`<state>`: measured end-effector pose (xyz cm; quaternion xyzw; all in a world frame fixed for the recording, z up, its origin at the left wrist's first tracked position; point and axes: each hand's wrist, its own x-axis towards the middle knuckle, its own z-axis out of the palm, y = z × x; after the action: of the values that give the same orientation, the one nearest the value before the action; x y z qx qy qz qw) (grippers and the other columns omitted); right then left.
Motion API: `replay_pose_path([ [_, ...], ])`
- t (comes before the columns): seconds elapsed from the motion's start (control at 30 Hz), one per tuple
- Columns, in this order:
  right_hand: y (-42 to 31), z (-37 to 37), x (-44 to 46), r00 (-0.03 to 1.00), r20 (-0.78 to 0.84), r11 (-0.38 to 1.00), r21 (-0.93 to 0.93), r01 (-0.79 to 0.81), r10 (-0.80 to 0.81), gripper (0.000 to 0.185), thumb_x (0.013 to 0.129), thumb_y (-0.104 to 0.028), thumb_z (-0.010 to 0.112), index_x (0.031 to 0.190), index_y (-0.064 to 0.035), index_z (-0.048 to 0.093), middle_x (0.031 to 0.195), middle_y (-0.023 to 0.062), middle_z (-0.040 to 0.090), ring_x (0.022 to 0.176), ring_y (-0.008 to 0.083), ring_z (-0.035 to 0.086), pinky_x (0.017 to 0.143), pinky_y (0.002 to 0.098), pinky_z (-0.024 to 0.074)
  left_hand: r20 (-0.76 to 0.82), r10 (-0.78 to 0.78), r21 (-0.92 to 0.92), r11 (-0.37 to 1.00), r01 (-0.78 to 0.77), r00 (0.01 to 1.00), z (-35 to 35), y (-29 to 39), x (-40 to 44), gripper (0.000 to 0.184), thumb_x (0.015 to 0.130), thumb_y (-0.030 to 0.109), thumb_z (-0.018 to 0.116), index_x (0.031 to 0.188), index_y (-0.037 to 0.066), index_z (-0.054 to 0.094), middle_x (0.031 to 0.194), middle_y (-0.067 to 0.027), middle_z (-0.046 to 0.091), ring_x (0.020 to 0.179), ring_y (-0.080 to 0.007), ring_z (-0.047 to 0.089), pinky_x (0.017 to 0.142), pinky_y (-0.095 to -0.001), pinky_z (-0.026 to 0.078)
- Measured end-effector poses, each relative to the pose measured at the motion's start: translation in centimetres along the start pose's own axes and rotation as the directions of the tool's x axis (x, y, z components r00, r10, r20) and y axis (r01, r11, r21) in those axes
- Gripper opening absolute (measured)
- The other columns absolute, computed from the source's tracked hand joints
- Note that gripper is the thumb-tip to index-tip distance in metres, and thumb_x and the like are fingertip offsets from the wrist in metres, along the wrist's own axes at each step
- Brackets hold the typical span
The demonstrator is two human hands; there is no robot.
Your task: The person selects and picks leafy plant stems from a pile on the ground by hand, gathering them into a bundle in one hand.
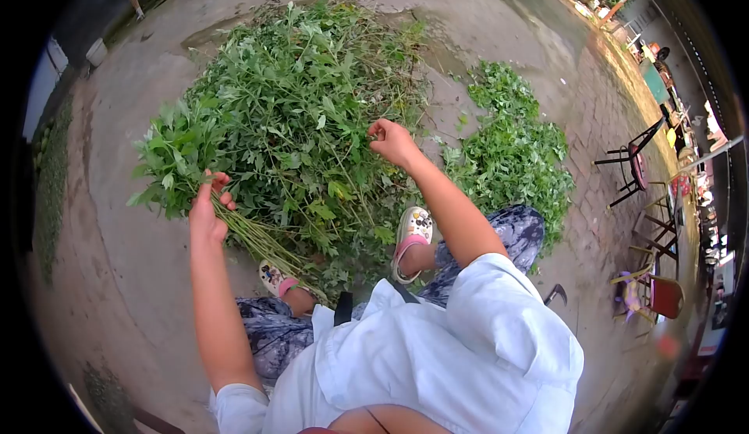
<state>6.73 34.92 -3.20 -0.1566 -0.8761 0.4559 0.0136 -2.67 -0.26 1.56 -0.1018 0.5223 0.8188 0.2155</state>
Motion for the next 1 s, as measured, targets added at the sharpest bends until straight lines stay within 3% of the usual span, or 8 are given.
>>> replay_pose_path([
  [0.3, -1.3, -2.5, 0.2, 0.885, -0.465, 1.0, -0.005, 0.013, -0.014, 0.022, 0.08, -0.022, 0.055, 0.083, -0.0007, 0.06, 0.068, 0.01, 0.06, 0.058, 0.0185, 0.056, 0.057, 0.0305, 0.0444, -0.008, 0.01, -0.002, 1.0, -0.01, 1.0, -0.3, 0.0, 0.1, 0.027, 0.085, 0.032, 0.051, 0.084, 0.005, 0.055, 0.082, -0.0044, 0.052, 0.054, -0.0111, 0.041, 0.048, -0.0264, 0.036],
  [0.43, -8.8, -7.0, -2.3, 0.546, -0.832, 0.544, 0.504, 0.671, 0.098, 0.028, 0.091, -0.025, 0.039, 0.092, -0.0007, 0.052, 0.08, 0.0057, 0.058, 0.068, 0.0158, 0.055, 0.063, 0.0254, 0.0458, -0.028, 0.014, 0.012, 1.0, -0.014, 1.0, -0.9, -0.3, 0.0, 0.027, 0.085, 0.032, 0.051, 0.085, 0.005, 0.055, 0.082, -0.0041, 0.052, 0.054, -0.0107, 0.041, 0.048, -0.0263, 0.037],
  [0.57, -17.5, -2.8, -3.0, 0.673, -0.729, 0.045, 0.682, 0.73, 0.129, 0.027, 0.093, -0.026, 0.03, 0.1, -0.0028, 0.042, 0.098, 0.0099, 0.051, 0.088, 0.0171, 0.051, 0.078, 0.0306, 0.0426, -0.019, -0.015, 0.008, 1.0, 0.015, 1.0, -1.7, -0.8, 0.3, 0.027, 0.085, 0.031, 0.051, 0.085, 0.005, 0.055, 0.082, -0.0041, 0.052, 0.055, -0.0103, 0.042, 0.048, -0.026, 0.037],
  [0.67, -26.2, 7.9, -7.3, 0.97, -0.136, -0.211, 0.973, 0.092, -0.201, 0.026, 0.092, -0.025, 0.033, 0.094, -0.0019, 0.046, 0.081, 0.0078, 0.055, 0.081, 0.0165, 0.054, 0.075, 0.0274, 0.0421, -0.126, -0.062, 0.006, 0.998, 0.063, 0.99, -2.1, -1.5, 0.9, 0.026, 0.086, 0.031, 0.05, 0.087, 0.005, 0.054, 0.081, -0.0028, 0.051, 0.055, -0.0098, 0.041, 0.05, -0.0252, 0.037],
  [0.73, -28.8, 15.3, -13.9, 0.715, 0.302, 0.072, 0.94, -0.333, -0.63, 0.028, 0.089, -0.025, 0.04, 0.102, -0.0013, 0.043, 0.084, 0.0093, 0.058, 0.082, 0.015, 0.056, 0.071, 0.0274, 0.0436, -0.024, 0.175, 0.093, 0.981, -0.172, 0.984, -4.4, -3.0, 1.7, 0.024, 0.086, 0.031, 0.049, 0.088, 0.007, 0.053, 0.08, -0.0017, 0.051, 0.055, -0.0093, 0.041, 0.049, -0.0249, 0.036],
  [0.8, -29.9, 17.9, -21.0, 0.026, 0.563, 0.537, 0.801, -0.264, -0.826, 0.036, 0.086, -0.025, 0.047, 0.111, -0.0006, 0.04, 0.086, 0.0108, 0.06, 0.083, 0.0135, 0.058, 0.068, 0.0274, 0.0452, -0.074, -0.084, -0.052, 0.995, 0.081, 0.994, -3.6, -2.3, 1.1, 0.024, 0.086, 0.031, 0.047, 0.087, 0.007, 0.053, 0.08, -0.0013, 0.051, 0.054, -0.0091, 0.04, 0.049, -0.0247, 0.036],
  [0.9, -27.6, 14.8, -17.8, 0.15, 0.593, 0.582, 0.805, -0.115, -0.791, 0.032, 0.084, -0.017, 0.049, 0.109, 0.0009, 0.041, 0.084, 0.0097, 0.06, 0.078, 0.0123, 0.057, 0.066, 0.0266, 0.0455, -0.099, -0.074, -0.106, 0.992, 0.063, 0.992, -4.6, -2.3, 1.0, 0.024, 0.086, 0.031, 0.048, 0.087, 0.007, 0.053, 0.08, -0.0018, 0.051, 0.054, -0.0093, 0.04, 0.049, -0.0248, 0.036],
  [1.0, -20.0, 10.4, -10.0, 0.872, 0.063, 0.588, 0.761, 0.273, -0.486, 0.016, 0.083, -0.016, 0.049, 0.087, -0.0002, 0.051, 0.069, 0.0041, 0.052, 0.064, 0.0112, 0.048, 0.06, 0.0266, 0.0406, -0.121, -0.064, -0.086, 0.995, 0.054, 0.991, -5.0, -2.5, 0.9, 0.025, 0.086, 0.031, 0.049, 0.087, 0.006, 0.053, 0.081, -0.0026, 0.051, 0.053, -0.0096, 0.04, 0.048, -0.0253, 0.035],
])
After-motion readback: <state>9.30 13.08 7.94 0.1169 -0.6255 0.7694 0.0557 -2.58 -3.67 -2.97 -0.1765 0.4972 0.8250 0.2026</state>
